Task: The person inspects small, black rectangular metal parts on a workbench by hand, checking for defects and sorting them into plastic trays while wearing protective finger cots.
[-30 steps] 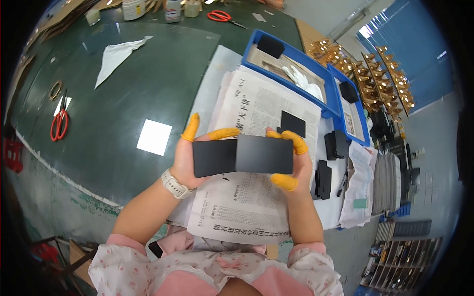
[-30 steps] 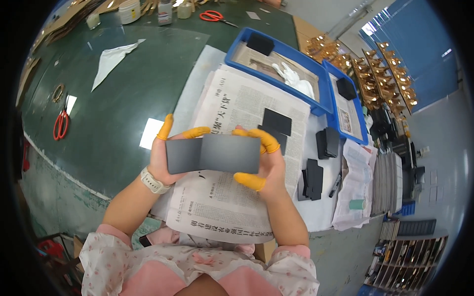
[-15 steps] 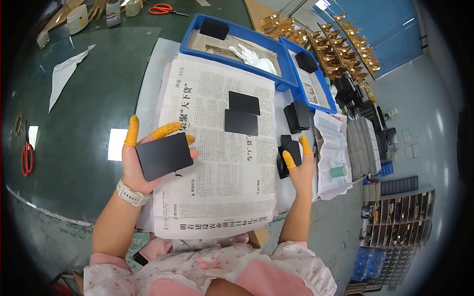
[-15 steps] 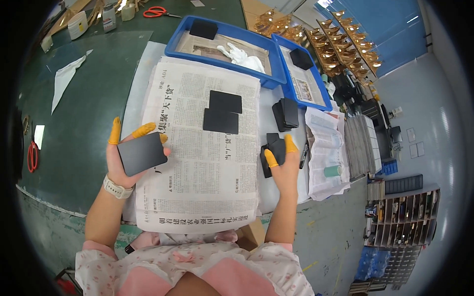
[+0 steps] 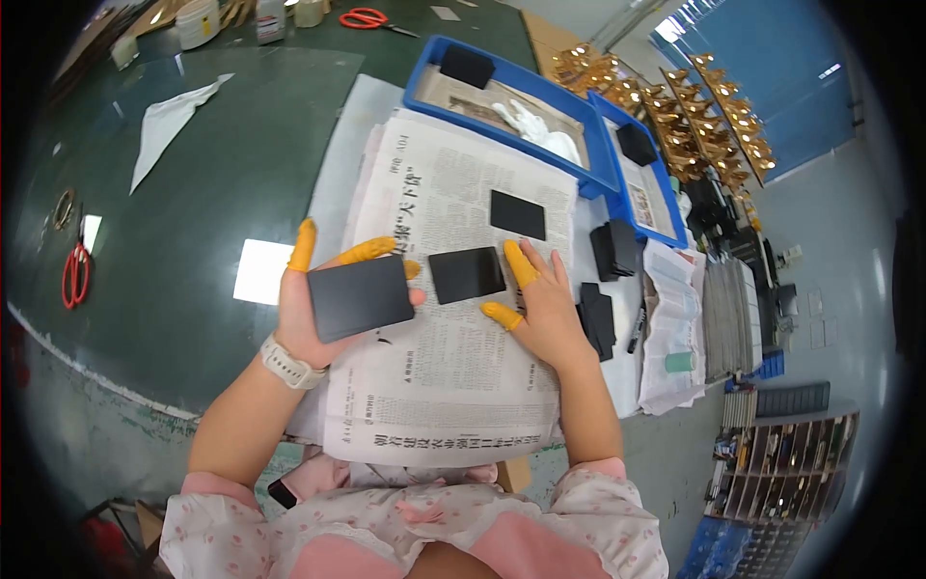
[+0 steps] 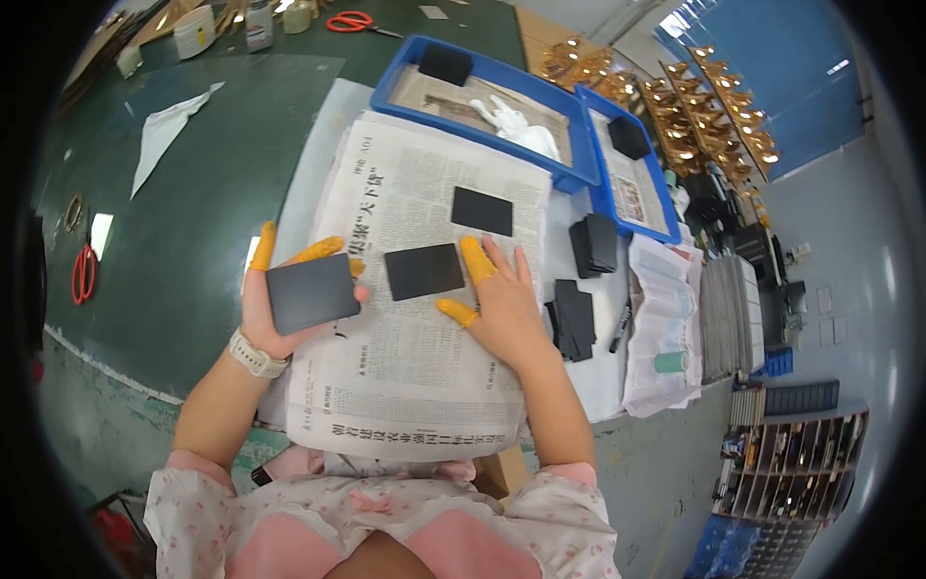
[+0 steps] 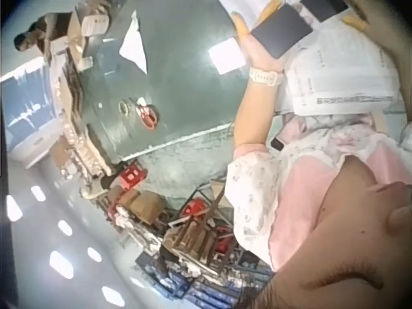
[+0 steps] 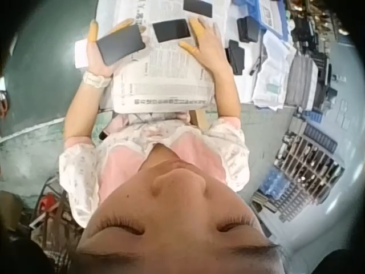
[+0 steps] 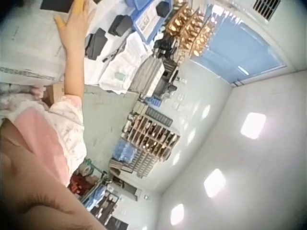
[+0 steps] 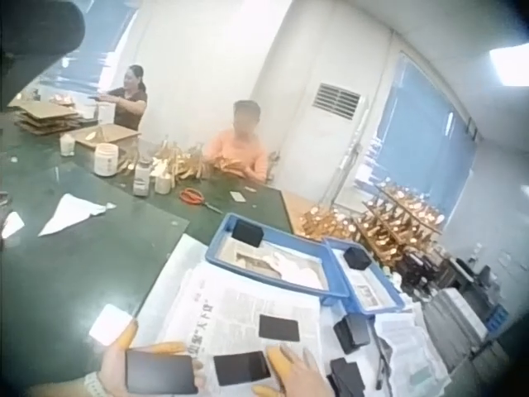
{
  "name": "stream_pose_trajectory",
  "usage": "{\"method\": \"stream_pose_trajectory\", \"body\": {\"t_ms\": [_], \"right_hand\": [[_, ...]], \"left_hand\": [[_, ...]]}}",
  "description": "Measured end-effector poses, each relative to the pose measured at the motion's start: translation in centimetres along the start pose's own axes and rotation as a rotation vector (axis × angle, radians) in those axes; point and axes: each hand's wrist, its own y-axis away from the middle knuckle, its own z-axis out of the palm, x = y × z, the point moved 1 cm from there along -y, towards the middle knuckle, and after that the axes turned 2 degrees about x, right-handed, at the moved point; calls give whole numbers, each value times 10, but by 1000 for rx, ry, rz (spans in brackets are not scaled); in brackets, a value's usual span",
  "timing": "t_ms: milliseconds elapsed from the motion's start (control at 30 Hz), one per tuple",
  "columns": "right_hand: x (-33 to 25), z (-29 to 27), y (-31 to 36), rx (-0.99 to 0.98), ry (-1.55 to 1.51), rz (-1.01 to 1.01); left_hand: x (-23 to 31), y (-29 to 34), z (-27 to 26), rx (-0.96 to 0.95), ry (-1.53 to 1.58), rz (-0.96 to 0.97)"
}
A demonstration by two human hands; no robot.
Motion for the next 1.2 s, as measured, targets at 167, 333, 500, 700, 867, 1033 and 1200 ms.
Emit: {"method": "stream_pose_trajectory", "body": {"t_ms": [167, 333, 500, 700, 867, 1033, 1200], "right_hand": [[3, -5, -11, -67, -30, -65], [12, 7, -18, -62, -103, -58], [24, 6, -26, -11, -226, -162], [-19, -7, -30, 223, -620, -135], [-88, -14, -52, 81, -337, -500], [-91, -9, -56, 81, -332, -481], [-94, -10, -55, 97, -352, -484]], "left_hand": [[0, -3, 1, 0, 8, -15], [-2, -3, 1, 1, 28, -8], [0, 0, 2, 28, 5, -13], [-3, -2, 8, 85, 66, -16], [-1, -1, 5, 80, 30, -16], [1, 1, 5, -74, 91, -46], [3, 3, 4, -160, 145, -90]]}}
